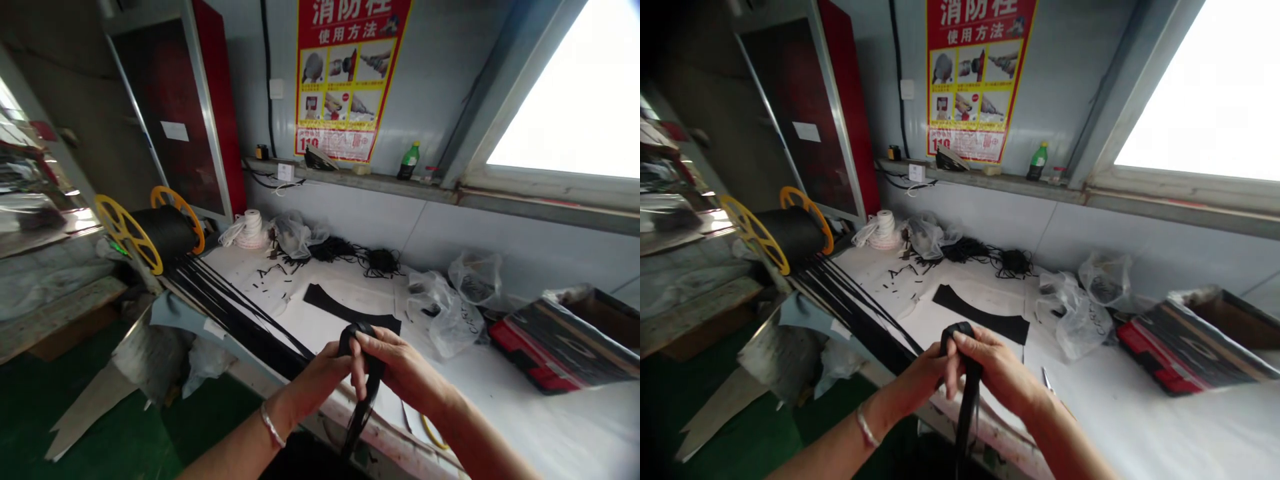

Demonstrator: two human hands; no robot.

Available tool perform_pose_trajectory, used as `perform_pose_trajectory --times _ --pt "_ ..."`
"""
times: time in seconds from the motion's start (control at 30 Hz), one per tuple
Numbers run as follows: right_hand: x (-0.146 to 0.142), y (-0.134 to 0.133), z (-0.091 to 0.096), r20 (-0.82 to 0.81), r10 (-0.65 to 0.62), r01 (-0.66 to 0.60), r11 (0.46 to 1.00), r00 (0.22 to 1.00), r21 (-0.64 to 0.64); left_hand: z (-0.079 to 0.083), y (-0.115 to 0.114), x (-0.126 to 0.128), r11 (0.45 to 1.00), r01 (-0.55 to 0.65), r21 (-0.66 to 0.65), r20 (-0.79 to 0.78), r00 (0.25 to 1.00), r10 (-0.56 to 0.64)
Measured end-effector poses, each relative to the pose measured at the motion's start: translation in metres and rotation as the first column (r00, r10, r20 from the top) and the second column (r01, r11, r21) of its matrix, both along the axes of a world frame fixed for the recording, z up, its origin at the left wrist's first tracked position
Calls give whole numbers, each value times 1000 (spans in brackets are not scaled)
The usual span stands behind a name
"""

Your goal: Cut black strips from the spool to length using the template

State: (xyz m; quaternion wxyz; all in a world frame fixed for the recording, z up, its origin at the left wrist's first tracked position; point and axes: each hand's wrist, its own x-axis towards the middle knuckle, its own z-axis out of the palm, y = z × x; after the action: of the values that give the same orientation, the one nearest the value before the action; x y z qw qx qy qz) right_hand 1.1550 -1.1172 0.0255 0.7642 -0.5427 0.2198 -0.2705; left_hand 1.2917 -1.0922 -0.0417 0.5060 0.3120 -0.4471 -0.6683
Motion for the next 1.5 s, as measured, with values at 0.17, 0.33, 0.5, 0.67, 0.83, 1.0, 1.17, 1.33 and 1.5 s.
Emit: perform_pose_trajectory --times 0.17,0.33,0.5,0.67,0.83,1.0,1.17,1.33,1.5 --pt "51 -4 9 -9 -196 195 974 981 117 -2 -14 32 979 21 200 -298 954 41" --pt "76 -14 1 7 -282 271 928 959 254 0 -20 63 975 87 204 -363 932 -7" --pt "88 -25 -8 10 -326 310 906 945 289 8 -20 78 992 115 49 -205 973 -102" --pt "97 -30 -10 4 -414 395 871 910 293 2 -28 75 994 105 36 -4 995 -104" --pt "96 -34 -16 24 -398 373 879 917 297 -16 -33 71 999 28 25 158 987 -32" --pt "84 -37 -29 83 -337 290 892 938 346 -26 -36 75 996 87 -35 363 929 -69" --pt "73 -39 -38 144 -282 198 884 949 424 -22 -36 79 985 151 -89 436 895 -98" --pt "64 -35 -48 127 -330 238 854 935 463 -24 -37 74 977 201 -69 458 877 -148" --pt "53 -30 -57 109 -354 279 862 929 423 -35 -40 68 959 271 -87 476 856 -199"
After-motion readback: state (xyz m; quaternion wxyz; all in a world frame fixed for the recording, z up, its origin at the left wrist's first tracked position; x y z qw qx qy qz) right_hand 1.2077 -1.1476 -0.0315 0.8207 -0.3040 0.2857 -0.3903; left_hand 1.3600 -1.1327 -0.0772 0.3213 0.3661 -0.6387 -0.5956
